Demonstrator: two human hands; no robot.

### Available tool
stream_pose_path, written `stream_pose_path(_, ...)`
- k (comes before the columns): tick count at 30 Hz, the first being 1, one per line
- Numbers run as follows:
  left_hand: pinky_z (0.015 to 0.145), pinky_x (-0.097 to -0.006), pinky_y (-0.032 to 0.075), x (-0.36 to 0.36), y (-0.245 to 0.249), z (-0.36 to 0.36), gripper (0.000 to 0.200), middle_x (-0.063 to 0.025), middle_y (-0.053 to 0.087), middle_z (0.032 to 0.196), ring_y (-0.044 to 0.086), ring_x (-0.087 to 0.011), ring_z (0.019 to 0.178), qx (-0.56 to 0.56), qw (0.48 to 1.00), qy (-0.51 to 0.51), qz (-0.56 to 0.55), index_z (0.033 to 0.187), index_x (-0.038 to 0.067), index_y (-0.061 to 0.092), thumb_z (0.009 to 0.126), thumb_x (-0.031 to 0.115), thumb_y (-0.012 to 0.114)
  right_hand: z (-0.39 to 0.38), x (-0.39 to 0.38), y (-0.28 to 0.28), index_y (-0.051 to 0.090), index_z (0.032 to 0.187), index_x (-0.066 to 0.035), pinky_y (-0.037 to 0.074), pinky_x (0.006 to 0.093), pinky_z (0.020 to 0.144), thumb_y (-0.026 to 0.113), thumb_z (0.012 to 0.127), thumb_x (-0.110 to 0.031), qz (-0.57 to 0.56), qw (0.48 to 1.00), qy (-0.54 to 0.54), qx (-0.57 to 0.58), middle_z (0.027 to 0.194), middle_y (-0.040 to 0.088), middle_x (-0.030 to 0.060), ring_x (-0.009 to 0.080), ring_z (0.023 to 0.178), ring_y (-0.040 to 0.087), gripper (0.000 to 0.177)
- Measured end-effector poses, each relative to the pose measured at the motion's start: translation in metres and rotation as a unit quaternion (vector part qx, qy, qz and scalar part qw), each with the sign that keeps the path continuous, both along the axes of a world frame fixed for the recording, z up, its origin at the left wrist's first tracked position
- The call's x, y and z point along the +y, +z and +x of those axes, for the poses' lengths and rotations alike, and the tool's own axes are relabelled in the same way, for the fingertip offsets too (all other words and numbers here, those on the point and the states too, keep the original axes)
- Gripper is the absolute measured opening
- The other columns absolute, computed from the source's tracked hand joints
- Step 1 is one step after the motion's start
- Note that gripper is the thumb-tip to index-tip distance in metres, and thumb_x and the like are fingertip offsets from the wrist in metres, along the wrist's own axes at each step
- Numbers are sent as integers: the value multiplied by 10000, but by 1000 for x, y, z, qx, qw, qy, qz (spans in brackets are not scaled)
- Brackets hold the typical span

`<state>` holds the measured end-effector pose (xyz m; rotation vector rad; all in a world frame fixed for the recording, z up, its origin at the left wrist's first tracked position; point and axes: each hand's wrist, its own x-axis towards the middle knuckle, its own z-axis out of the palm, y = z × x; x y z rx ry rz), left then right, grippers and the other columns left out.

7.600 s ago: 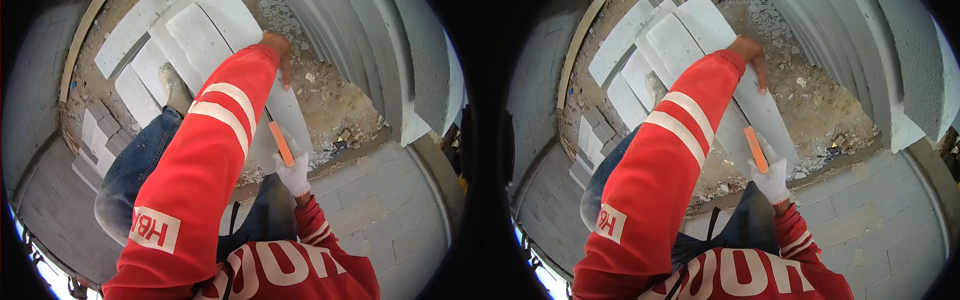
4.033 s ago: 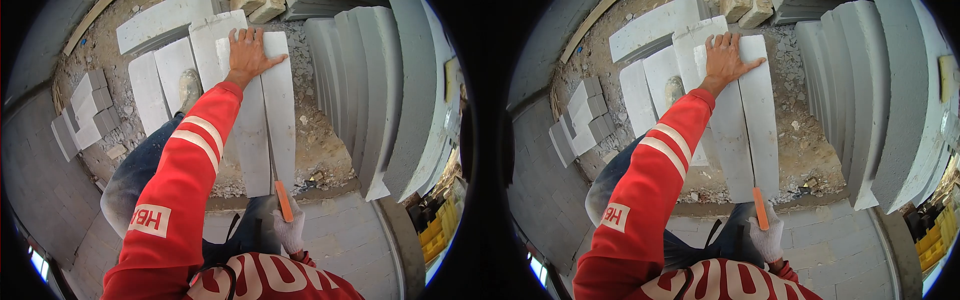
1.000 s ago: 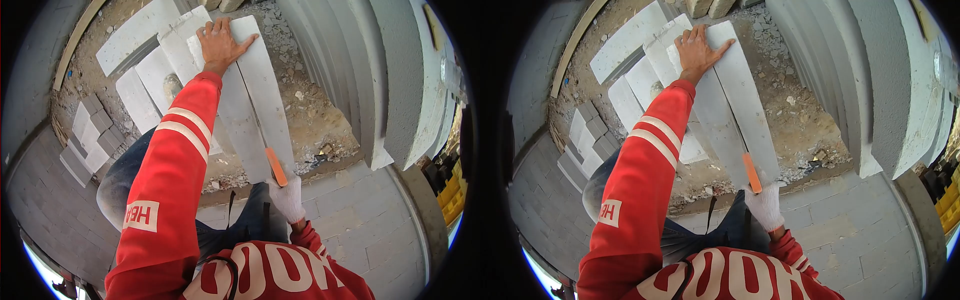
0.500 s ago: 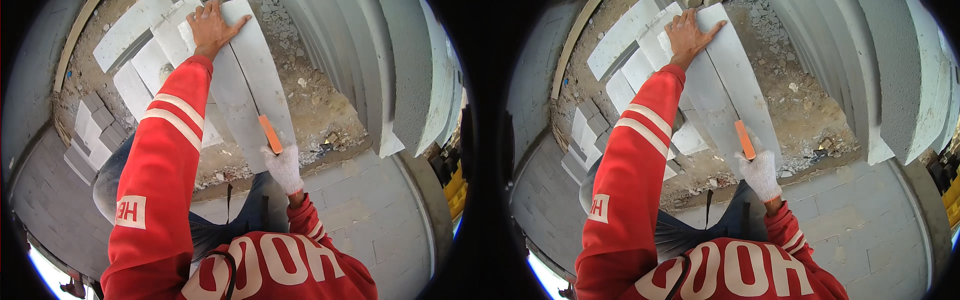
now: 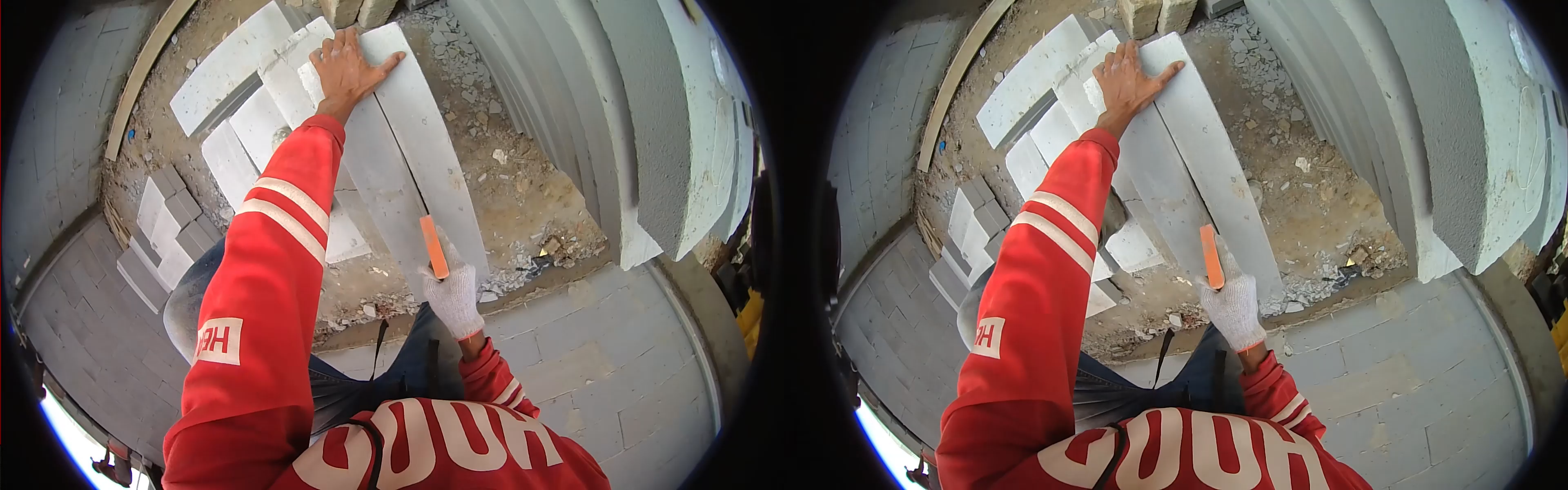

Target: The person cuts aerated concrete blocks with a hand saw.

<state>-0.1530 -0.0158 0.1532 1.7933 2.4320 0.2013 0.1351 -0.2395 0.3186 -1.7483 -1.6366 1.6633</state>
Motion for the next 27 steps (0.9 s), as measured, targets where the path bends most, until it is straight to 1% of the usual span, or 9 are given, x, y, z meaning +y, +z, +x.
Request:
stream_pose_path(3, 1032, -540, 359, 12, 50, 34, 976, -141, 642, 1270, 593, -335, 1243, 100, 988, -114, 35, 1385, 50, 563, 738, 755, 751, -5, -5, 1, 563, 1463, 6, 513, 352, 590, 725, 848, -28, -9, 999, 9, -30, 742, 633, 194, 302, 579, 593, 637)
stream_pose_path(5, 1030, -559, 384, 12, 61, 89, 998, -150, 630, 1240, 605, -365, 1228, -84, 951, -296, 35, 1401, 60, 535, 689, 704, 806, -7, -8, -3, 562, 1461, 10, 518, 360, 590, 723, 851, -34, -13, 1000, -5, -25, 739, 633, 194, 304, 574, 594, 632)
stream_pose_path(8, 1169, -542, 340, -2, 48, 172, 1082, -136, 688, 1318, 602, -339, 1320, -121, 770, -458, -426, 1432, 108, 609, 627, 800, 812, 6, -20, -7, 561, 1461, 10, 533, 378, 605, 722, 852, -34, -39, 997, 45, -45, 743, 639, 194, 309, 583, 613, 631)
stream_pose_path(14, 1168, -510, 377, -63, -69, 226, 928, -64, 711, 1374, 582, -308, 1362, -117, 557, -466, -677, 1369, 187, 730, 652, 768, 823, 63, -73, 89, 531, 1477, 12, 581, 422, 712, 784, 833, -67, -2, 999, 27, -46, 1028, 741, 239, 326, 821, 756, 697)
stream_pose_path(18, 1188, -478, 344, -78, -107, 259, 846, -85, 644, 1433, 525, -299, 1400, -247, 699, -288, -607, 1425, 157, 646, 761, 679, 693, 37, -16, 68, 594, 1411, 7, 558, 433, 777, 769, 855, -98, -159, 978, 74, -109, 1117, 730, 220, 293, 1008, 736, 592)
stream_pose_path(20, 1201, -457, 322, -92, -125, 271, 792, -98, 600, 1473, 487, -293, 1425, -335, 754, -161, -542, 1462, 137, 590, 834, 620, 607, 29, -8, -35, 628, 1333, 18, 544, 407, 684, 755, 863, -100, 276, 950, 105, 103, 889, 720, 199, 343, 801, 735, 501)
stream_pose_path(23, 1221, -424, 288, -101, -137, 291, 714, -119, 533, 1533, 430, -284, 1463, -434, 808, 37, -397, 1518, 108, 505, 944, 531, 477, 28, -29, -21, 641, 1278, 22, 535, 391, 641, 748, 867, -97, 257, 959, 124, -4, 791, 696, 185, 382, 688, 701, 441)
stream_pose_path(24, 1227, -414, 277, -108, -140, 306, 688, -126, 511, 1552, 411, -281, 1476, -465, 805, 105, -354, 1536, 98, 477, 981, 502, 434, 32, -39, 19, 621, 1346, 7, 547, 406, 664, 752, 857, -96, 8, 999, 47, -2, 851, 734, 186, 376, 731, 722, 517)
stream_pose_path(27, 1247, -381, 244, -121, -147, 333, 615, -147, 444, 1612, 354, -273, 1514, -523, 779, 302, -167, 1592, 68, 393, 1090, 413, 305, 77, -85, 80, 540, 1503, -43, 617, 391, 859, 803, 730, -40, 10, 995, 70, -70, 1417, 659, 190, 325, 1087, 758, 816)
